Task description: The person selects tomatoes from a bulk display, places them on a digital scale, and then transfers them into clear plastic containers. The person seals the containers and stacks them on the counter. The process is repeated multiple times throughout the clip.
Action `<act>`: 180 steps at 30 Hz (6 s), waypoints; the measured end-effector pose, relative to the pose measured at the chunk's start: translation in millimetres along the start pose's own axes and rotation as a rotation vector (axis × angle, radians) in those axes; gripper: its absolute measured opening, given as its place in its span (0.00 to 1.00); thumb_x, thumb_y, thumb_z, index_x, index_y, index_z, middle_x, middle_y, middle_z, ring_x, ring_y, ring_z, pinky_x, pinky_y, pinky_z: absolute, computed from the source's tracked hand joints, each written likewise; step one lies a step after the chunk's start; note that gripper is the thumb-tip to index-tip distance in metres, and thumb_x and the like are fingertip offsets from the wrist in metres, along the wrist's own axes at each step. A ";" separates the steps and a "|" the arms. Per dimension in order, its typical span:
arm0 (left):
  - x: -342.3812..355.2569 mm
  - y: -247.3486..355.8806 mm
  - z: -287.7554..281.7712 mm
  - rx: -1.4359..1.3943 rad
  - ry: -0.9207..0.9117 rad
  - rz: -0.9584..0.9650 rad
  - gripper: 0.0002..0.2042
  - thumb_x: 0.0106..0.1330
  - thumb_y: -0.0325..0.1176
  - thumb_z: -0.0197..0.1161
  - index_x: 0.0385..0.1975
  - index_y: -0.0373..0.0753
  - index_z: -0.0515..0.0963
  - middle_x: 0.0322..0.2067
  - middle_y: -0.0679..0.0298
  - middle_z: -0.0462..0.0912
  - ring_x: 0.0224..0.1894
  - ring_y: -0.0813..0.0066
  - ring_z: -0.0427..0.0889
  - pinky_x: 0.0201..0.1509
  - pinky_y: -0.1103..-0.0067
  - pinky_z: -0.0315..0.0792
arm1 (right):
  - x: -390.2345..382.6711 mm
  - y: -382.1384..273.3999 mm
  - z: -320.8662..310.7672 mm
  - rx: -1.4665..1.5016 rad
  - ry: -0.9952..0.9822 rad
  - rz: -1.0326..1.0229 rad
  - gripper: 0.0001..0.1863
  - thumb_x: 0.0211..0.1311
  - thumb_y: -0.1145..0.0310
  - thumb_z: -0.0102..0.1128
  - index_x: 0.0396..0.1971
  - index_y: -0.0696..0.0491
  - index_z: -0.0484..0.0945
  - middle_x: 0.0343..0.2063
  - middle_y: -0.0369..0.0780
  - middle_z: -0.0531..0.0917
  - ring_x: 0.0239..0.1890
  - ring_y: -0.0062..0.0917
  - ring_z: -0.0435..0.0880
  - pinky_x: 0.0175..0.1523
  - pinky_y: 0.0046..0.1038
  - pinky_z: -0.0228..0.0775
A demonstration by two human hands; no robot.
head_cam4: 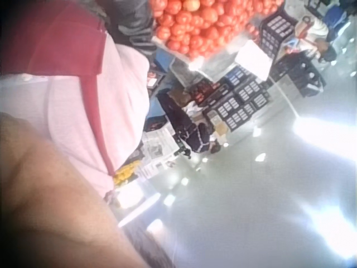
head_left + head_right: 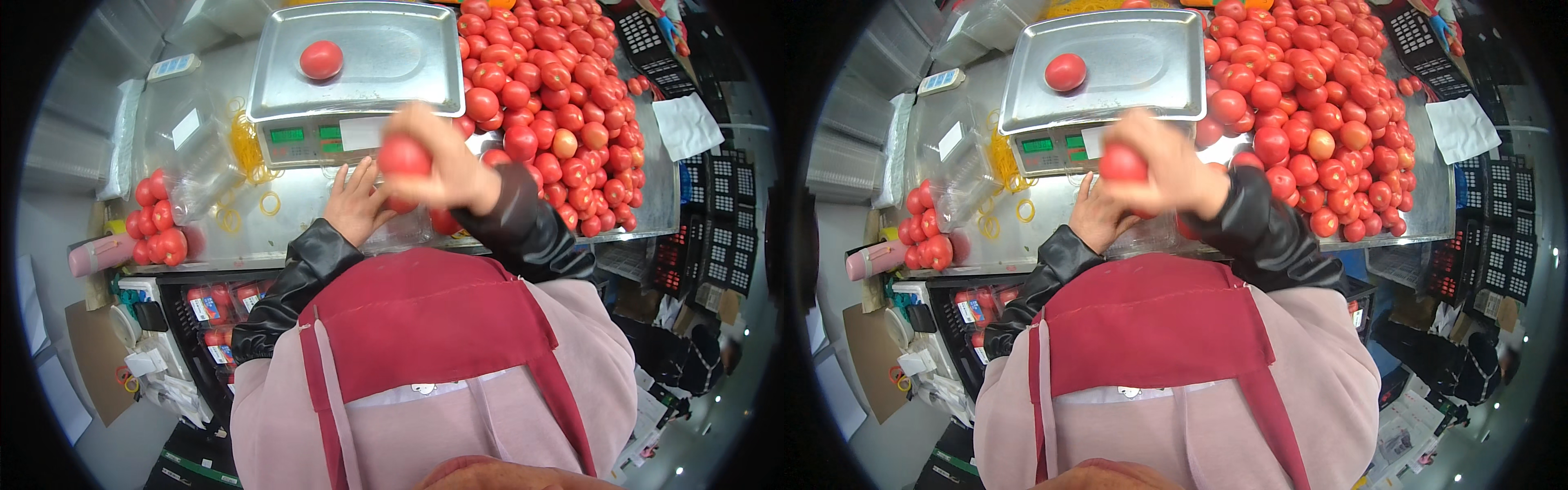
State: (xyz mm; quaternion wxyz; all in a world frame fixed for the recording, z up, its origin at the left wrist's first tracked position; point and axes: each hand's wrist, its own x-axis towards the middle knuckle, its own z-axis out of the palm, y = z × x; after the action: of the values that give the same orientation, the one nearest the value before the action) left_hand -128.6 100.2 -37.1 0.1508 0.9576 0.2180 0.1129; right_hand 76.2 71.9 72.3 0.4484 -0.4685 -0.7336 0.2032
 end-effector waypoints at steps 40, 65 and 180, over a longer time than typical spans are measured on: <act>-8.1 -31.0 -13.5 -0.556 0.625 -0.337 0.19 0.69 0.32 0.60 0.58 0.36 0.73 0.58 0.51 0.74 0.61 0.60 0.72 0.64 0.68 0.67 | -121.5 -35.1 16.0 -0.114 -0.230 0.662 0.15 0.65 0.69 0.58 0.49 0.59 0.73 0.29 0.52 0.82 0.34 0.47 0.83 0.40 0.39 0.75; -110.5 -43.0 -4.7 -1.273 0.580 -0.507 0.27 0.68 0.31 0.64 0.67 0.36 0.66 0.54 0.64 0.78 0.57 0.74 0.75 0.60 0.78 0.69 | -122.4 -35.3 53.7 0.961 -0.038 0.942 0.15 0.64 0.77 0.57 0.48 0.59 0.65 0.36 0.41 0.81 0.42 0.25 0.85 0.45 0.25 0.78; 108.2 135.4 15.7 -1.582 -1.062 -0.124 0.25 0.74 0.32 0.55 0.68 0.34 0.60 0.61 0.51 0.72 0.61 0.60 0.75 0.66 0.67 0.69 | -593.1 -264.8 45.7 0.228 2.485 0.795 0.19 0.66 0.57 0.59 0.51 0.54 0.77 0.43 0.40 0.85 0.42 0.30 0.85 0.46 0.35 0.77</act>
State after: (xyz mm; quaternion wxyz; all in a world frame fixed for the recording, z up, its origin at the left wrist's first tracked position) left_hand 22.9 29.0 10.4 0.8397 0.4909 0.0317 -0.2301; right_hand -2.1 -565.0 -38.3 0.7681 -0.4847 0.3761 -0.1836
